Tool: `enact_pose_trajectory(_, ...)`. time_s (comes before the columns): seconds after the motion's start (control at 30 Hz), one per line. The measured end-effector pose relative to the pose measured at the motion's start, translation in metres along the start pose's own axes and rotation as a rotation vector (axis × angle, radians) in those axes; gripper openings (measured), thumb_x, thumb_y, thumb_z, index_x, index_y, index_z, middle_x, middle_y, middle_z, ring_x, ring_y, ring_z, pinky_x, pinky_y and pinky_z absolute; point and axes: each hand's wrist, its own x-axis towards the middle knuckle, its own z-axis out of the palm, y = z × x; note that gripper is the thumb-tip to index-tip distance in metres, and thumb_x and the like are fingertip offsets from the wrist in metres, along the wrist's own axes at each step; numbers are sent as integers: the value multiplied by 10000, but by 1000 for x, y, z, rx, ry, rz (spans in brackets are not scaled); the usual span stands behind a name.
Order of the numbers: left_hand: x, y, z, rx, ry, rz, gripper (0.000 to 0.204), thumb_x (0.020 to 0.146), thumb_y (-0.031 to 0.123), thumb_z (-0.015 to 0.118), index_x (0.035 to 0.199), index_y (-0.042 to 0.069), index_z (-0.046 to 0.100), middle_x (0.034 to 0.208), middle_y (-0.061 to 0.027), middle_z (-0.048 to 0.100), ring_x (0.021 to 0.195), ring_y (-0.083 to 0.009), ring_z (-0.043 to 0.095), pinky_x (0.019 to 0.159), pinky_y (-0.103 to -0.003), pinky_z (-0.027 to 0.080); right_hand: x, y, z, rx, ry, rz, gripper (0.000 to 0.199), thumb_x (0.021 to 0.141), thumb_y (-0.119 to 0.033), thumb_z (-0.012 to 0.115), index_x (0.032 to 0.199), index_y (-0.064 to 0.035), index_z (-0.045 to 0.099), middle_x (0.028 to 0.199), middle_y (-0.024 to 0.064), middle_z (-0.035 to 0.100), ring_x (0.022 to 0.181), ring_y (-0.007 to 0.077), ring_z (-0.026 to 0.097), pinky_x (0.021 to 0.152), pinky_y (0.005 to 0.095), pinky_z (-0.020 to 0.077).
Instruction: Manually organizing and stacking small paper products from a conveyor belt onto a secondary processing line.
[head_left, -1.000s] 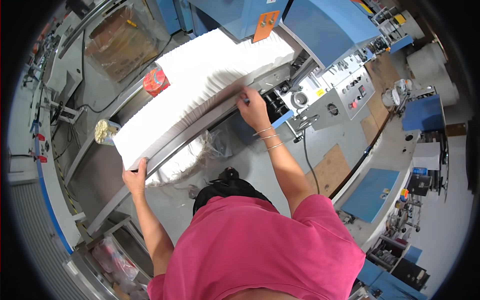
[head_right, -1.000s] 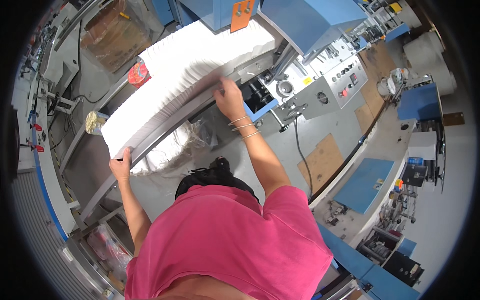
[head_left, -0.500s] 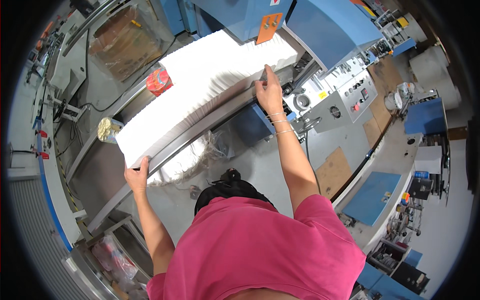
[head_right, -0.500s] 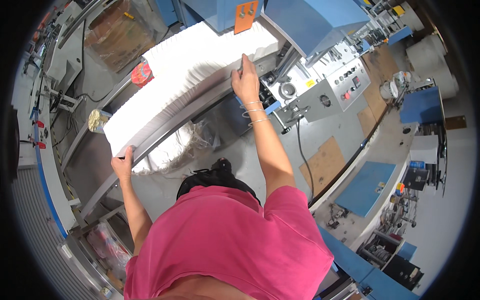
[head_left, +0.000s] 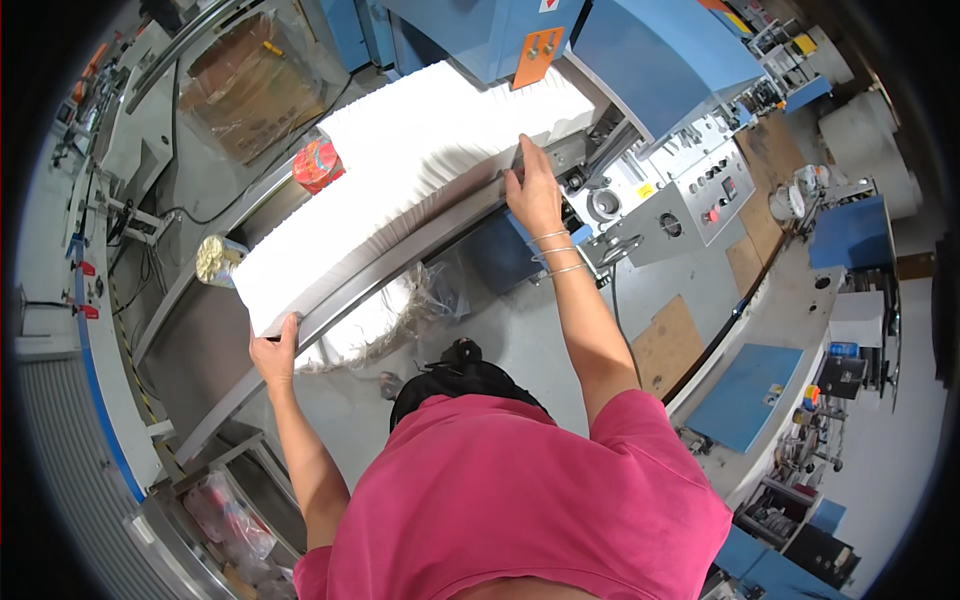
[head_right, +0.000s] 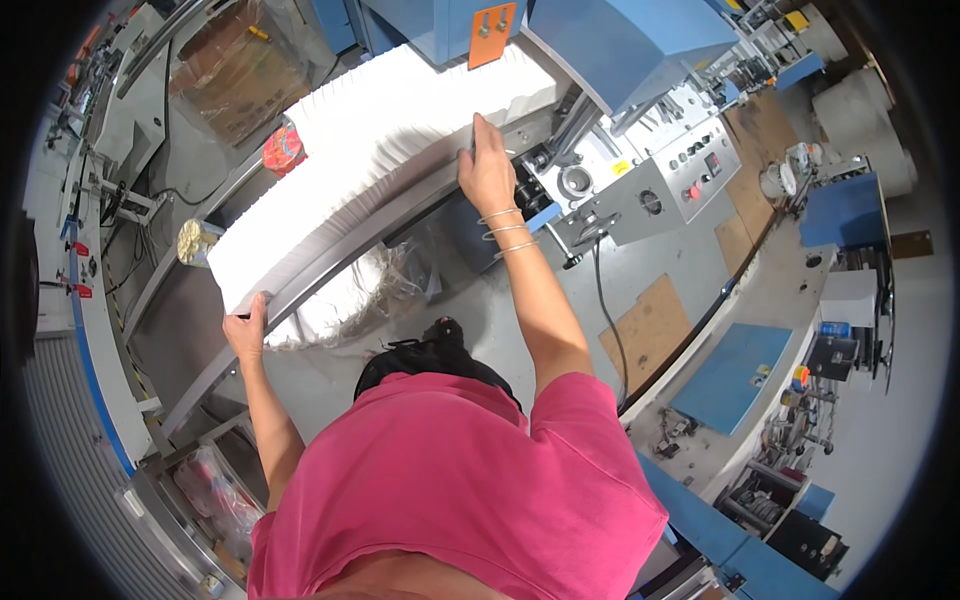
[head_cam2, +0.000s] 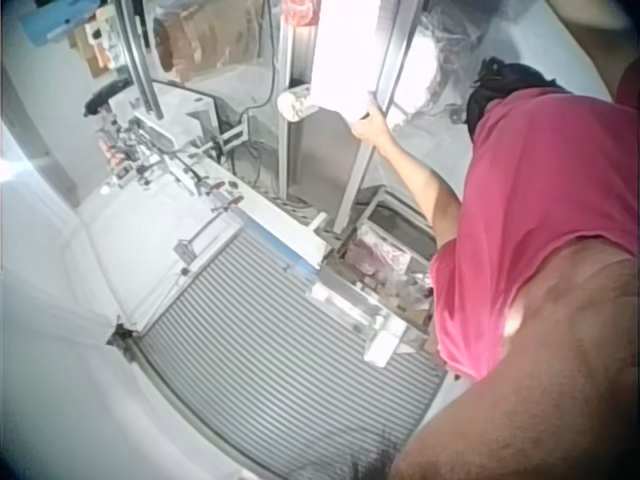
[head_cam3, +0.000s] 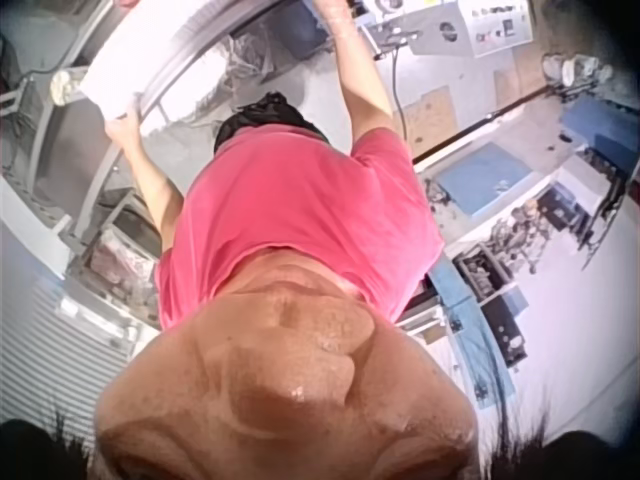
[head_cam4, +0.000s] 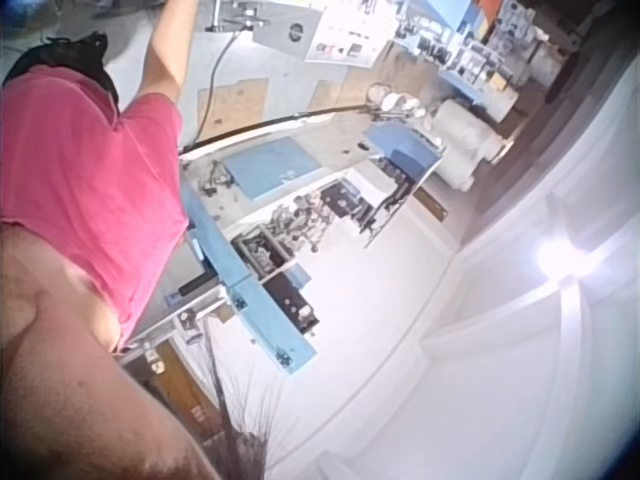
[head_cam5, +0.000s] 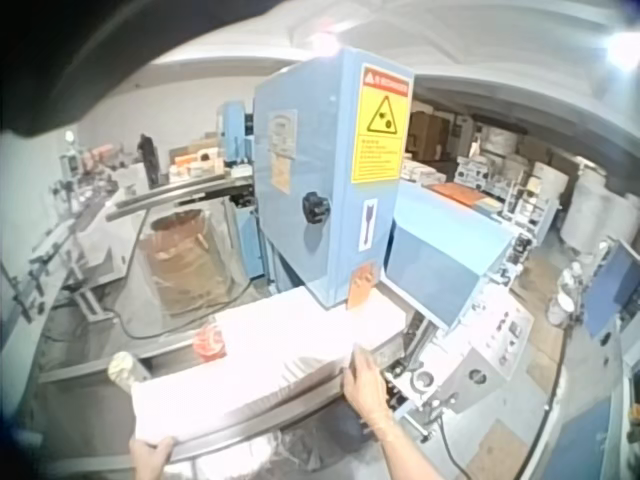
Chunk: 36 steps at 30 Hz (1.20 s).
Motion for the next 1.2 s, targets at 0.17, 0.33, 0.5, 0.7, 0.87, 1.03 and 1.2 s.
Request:
enact_pose_trajectory(0.17, -1, -4, 1, -29, 2, -19, 476, 729, 315, 766, 1013, -35, 615, 877, -149, 681, 790, -255, 646, 752, -351, 492, -4, -20, -5, 162, -114, 220, 595, 790, -87, 611, 1321, 38, 372, 1168, 246, 518, 946, 381, 571, 814, 415, 479)
enact_pose_trajectory(0.33, -3, -6, -2, -23, 7, -57, 515, 715, 339, 775, 1028, -31, 602, 894, -159, 679, 806, -270, 649, 757, -352, 493, -15, -26, 7, 193, -120, 168, 651, 794, -112, 619, 1357, 46, 334, 1055, 214, 561, 832, 299, 594, 756, 391, 485)
enact_pose_trajectory(0.5, -7, 18, -3, -63, 76, 50, 545, 702, 359, 777, 1045, -22, 591, 904, -169, 672, 821, -282, 651, 750, -363, 492, -18, -26, 4, 164, -142, 115, 640, 814, -63, 628, 1373, 17, 328, 1206, 208, 541, 806, 213, 607, 716, 306, 513)
enact_pose_trajectory(0.7, -9, 19, -6, -121, 107, 82, 592, 710, 381, 755, 1116, -10, 573, 989, -184, 645, 887, -317, 627, 775, -374, 486, -18, -30, 8, 135, -116, -26, 610, 809, -54, 620, 1360, 10, 365, 1053, 176, 552, 794, 226, 592, 668, 316, 502)
enact_pose_trajectory(0.87, -9, 19, -7, -125, 94, 83, 606, 725, 394, 736, 1145, -8, 564, 1011, -187, 638, 905, -324, 622, 790, -375, 482, -20, -30, 11, 100, -92, -59, 610, 806, -54, 622, 1357, 12, 370, 1007, 167, 546, 793, 233, 589, 663, 322, 502)
enact_pose_trajectory(1.03, -9, 19, -9, -96, 99, 127, 623, 732, 407, 729, 1164, -7, 558, 1033, -190, 635, 922, -319, 623, 806, -367, 480, -21, -34, 10, 62, -120, -35, 610, 800, -48, 618, 1357, 2, 374, 998, 167, 551, 789, 245, 592, 672, 338, 508)
enact_pose_trajectory(1.2, -10, 24, -7, -120, 124, 129, 629, 732, 408, 734, 1169, -7, 555, 1038, -185, 636, 925, -307, 623, 808, -362, 478, -20, -31, 11, 29, -95, -94, 595, 794, -44, 618, 1345, -7, 397, 1061, 177, 560, 798, 253, 596, 677, 338, 510)
